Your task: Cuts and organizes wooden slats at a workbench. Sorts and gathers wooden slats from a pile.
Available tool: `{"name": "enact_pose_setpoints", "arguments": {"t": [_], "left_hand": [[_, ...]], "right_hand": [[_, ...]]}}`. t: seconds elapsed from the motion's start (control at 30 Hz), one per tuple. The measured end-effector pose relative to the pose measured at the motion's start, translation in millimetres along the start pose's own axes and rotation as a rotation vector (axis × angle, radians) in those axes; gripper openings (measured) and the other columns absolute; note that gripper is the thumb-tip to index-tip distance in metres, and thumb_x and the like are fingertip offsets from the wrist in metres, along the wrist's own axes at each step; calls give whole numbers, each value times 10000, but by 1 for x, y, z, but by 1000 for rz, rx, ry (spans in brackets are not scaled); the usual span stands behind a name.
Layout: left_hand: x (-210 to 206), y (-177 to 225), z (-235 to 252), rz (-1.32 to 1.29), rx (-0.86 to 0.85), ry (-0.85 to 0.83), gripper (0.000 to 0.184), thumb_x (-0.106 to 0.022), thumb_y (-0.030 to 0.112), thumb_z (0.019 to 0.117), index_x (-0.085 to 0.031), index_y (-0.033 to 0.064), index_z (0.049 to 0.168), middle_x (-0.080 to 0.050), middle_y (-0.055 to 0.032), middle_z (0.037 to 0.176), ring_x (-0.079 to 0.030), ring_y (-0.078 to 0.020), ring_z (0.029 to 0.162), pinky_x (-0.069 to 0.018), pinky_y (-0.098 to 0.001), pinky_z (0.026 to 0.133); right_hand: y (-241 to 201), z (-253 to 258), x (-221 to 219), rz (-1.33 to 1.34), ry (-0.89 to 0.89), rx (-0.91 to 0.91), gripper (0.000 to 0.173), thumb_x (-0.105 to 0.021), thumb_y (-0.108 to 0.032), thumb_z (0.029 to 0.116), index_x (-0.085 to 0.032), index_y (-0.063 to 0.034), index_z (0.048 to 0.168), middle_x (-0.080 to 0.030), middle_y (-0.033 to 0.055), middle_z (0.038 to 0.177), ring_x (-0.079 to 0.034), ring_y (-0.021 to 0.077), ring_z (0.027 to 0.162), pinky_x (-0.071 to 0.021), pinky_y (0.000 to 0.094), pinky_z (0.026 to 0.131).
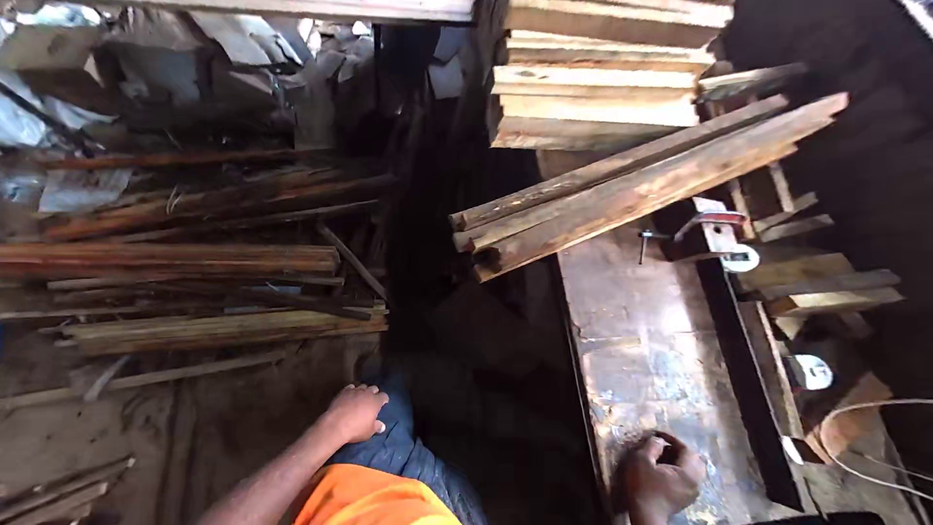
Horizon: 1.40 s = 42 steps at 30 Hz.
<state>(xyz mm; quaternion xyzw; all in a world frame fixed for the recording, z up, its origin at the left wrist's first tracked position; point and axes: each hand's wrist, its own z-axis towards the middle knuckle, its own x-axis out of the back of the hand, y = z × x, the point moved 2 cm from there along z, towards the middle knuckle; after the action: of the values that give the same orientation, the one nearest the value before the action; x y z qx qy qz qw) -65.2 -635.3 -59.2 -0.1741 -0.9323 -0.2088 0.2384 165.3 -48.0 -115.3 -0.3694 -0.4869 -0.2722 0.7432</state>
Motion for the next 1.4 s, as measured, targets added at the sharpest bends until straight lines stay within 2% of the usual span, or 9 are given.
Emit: {"name": "enact_pose_setpoints", "arguments": {"t": [0.27,0.4,0.6,0.73,0.87,1.03,1.13,1.23,1.4], "left_hand": [[-16,-81,35,-88,-30,-140,573,-638,483,954,-560,195,1443,-579,-110,1438,-542,-341,1332,-403,-603,1125],[-10,-139,70,-19,-12,-177,558,-639,475,951,-578,174,1417,-586,-117,1425,-541,-343,1327,-406,-588,1122],[15,-178,119,-101,29,-180,560,-615,469,969,-556,181,1445,-561,-114,1458,-547,-331,1333,-450,-568,1101],[-6,-206,204,-287,-91,-81,515,-613,463,969,-577,230,1428,-633,-69,1379,-588,-278,1290,-471,-540,1094],[-20,-258,337,-223,21,-21,573,-569,492,984,-529,217,1485,-571,-98,1456,-542,-329,1339,-442,-569,1111],[-34,-307,456,-226,36,117,617,-665,447,943,-514,232,1501,-603,-134,1402,-596,-364,1264,-509,-586,1017],[-13,-308,463,-117,-83,123,567,-676,474,931,-590,209,1424,-663,-152,1300,-636,-402,1178,-527,-627,940],[21,-291,454,-58,-191,344,658,-596,596,963,-476,284,1530,-576,-65,1465,-553,-322,1334,-480,-558,1063],[16,-289,451,46,-353,427,631,-551,598,985,-468,296,1534,-559,-27,1487,-523,-262,1371,-438,-508,1118]], "right_hand": [[-73,-60,11,-320,20,3,573,-447,-476,1035,-549,-105,1460,-521,167,1491,-474,316,1406,-393,491,1170],[-173,-107,-19,-296,-49,162,834,-542,-571,968,-328,-69,1599,-272,224,1649,-270,374,1530,-267,528,1245],[-348,-191,-105,107,-695,142,423,-602,-437,972,-673,-196,1313,-616,49,1400,-560,205,1324,-494,436,1103],[-412,-201,-232,293,-1017,124,409,-601,-430,989,-677,-184,1306,-710,22,1187,-683,140,1071,-582,391,953],[-433,-191,-464,242,-1300,292,454,-526,-491,1019,-611,-252,1395,-708,-36,1232,-682,101,1108,-578,372,980],[-496,-148,-719,320,-1299,176,454,-520,-336,1063,-556,-63,1423,-637,173,1341,-641,291,1207,-525,488,1041],[-540,-135,-794,249,-1154,10,538,-543,-425,1047,-552,-28,1411,-641,213,1313,-633,360,1203,-507,572,1024],[-556,-150,-863,451,-951,-304,799,-715,-508,927,-451,40,1444,-589,293,1314,-602,421,1192,-508,598,984],[-554,-167,-902,691,-729,-406,954,-842,-474,813,-380,-81,1548,-448,315,1474,-507,476,1294,-481,637,1003]]}}
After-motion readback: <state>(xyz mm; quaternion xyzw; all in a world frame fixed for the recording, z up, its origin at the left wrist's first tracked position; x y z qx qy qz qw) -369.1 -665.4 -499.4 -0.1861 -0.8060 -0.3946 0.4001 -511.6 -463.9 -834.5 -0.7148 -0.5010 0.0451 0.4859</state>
